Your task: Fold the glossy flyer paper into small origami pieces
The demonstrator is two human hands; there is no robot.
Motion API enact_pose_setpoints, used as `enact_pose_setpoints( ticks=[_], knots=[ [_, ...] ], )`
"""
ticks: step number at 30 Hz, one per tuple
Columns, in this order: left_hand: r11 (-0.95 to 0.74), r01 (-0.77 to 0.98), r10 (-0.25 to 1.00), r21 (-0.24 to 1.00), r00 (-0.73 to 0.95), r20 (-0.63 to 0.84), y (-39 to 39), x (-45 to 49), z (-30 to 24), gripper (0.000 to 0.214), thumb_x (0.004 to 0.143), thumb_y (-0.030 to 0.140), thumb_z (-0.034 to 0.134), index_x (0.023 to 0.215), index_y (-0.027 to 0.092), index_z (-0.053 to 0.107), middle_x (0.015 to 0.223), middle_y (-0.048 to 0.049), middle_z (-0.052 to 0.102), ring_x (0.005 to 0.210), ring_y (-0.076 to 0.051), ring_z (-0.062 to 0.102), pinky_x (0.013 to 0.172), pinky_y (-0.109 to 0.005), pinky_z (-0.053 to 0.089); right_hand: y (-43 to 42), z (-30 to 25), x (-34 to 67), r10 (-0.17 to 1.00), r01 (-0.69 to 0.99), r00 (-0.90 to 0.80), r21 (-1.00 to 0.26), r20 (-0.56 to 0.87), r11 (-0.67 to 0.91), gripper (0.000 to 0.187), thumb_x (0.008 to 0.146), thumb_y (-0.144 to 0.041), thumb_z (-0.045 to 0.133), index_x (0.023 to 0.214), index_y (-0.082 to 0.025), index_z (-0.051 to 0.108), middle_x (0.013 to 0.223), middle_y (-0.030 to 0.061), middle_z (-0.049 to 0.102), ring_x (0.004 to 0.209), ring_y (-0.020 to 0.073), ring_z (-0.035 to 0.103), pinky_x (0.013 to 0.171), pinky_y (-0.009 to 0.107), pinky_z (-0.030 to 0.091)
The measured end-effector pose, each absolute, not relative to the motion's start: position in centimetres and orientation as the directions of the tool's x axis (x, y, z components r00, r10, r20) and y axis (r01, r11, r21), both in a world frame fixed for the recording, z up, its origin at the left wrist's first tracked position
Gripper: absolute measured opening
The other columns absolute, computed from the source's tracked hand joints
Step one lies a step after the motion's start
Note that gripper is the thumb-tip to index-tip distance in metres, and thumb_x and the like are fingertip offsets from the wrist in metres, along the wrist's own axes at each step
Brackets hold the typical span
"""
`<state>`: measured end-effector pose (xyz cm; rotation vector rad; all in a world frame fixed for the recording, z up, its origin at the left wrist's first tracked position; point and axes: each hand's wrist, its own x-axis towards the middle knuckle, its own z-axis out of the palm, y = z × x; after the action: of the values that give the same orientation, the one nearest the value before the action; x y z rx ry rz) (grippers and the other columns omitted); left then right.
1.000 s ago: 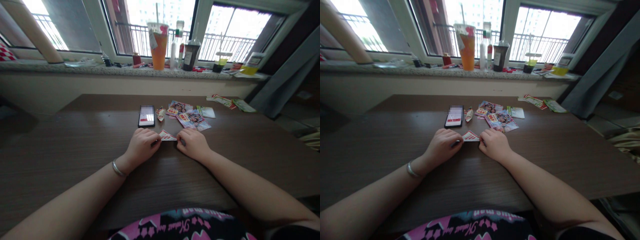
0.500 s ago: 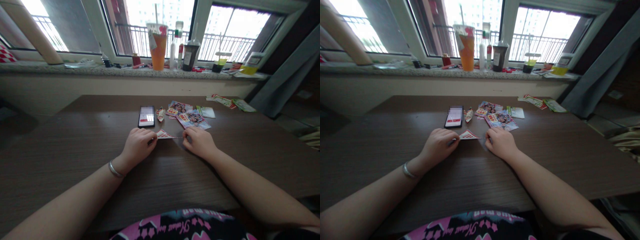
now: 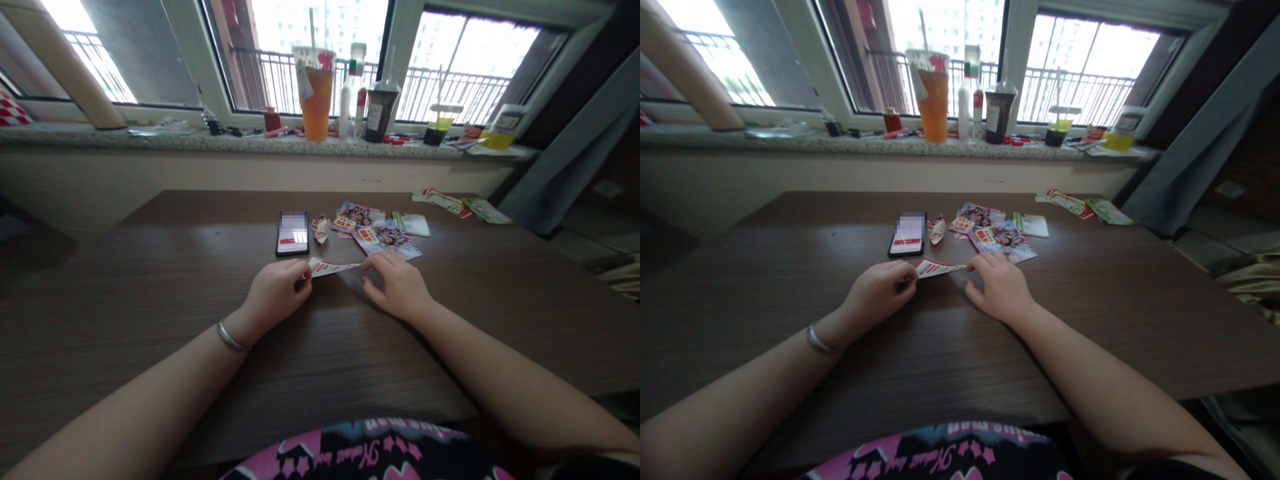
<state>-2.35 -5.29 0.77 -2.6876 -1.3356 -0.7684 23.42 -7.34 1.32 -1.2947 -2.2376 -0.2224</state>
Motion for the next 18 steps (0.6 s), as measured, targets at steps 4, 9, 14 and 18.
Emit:
enact_pose_setpoints(
  ticks=[4,9,14,18],
  knots=[
    [-0.681,0.726,0.678,0.1,0.573,0.461,-5.3,-1.9,0.9,0.006,0.082,0.018,0.053,0.08,0.018,0.059,0.075,-0.0033,0.064,0.07,-0.018,0.058,0.067,-0.03,0.041,-7.7,1.4,22.5,0.663,0.778,-0.49,-0.059,0.566,0.626,0.018,0.087,-0.032,0.059,0.099,-0.019,0.064,0.103,0.0075,0.066,0.097,0.0235,0.055,0.085,0.035,0.043],
    [-0.705,0.709,0.617,0.003,0.612,0.495,-5.7,-1.2,1.2,0.008,0.082,0.018,0.053,0.08,0.019,0.06,0.076,-0.0025,0.065,0.071,-0.018,0.058,0.074,-0.033,0.042,-7.4,1.3,21.9,0.576,0.703,-0.583,0.0,0.573,0.711,0.017,0.092,-0.029,0.053,0.087,-0.021,0.068,0.091,0.004,0.068,0.086,0.0197,0.056,0.081,0.033,0.043],
    [-0.733,0.678,0.566,-0.051,0.65,0.507,-6.2,-0.7,1.3,0.007,0.081,0.018,0.054,0.077,0.019,0.059,0.075,-0.0021,0.064,0.07,-0.018,0.055,0.074,-0.033,0.042,-7.4,1.2,21.6,0.6,0.708,-0.596,-0.003,0.533,0.706,0.017,0.091,-0.033,0.057,0.09,-0.02,0.068,0.087,0.0035,0.07,0.085,0.0196,0.056,0.078,0.032,0.042],
    [-0.762,0.646,0.54,-0.038,0.667,0.513,-6.3,-0.5,1.3,0.007,0.082,0.018,0.054,0.079,0.019,0.06,0.078,-0.0018,0.066,0.073,-0.018,0.056,0.076,-0.034,0.042,-7.6,1.3,21.4,0.59,0.696,-0.62,0.015,0.517,0.718,0.022,0.094,-0.032,0.052,0.084,-0.02,0.068,0.082,0.0034,0.069,0.08,0.018,0.056,0.074,0.031,0.04]
  ],
)
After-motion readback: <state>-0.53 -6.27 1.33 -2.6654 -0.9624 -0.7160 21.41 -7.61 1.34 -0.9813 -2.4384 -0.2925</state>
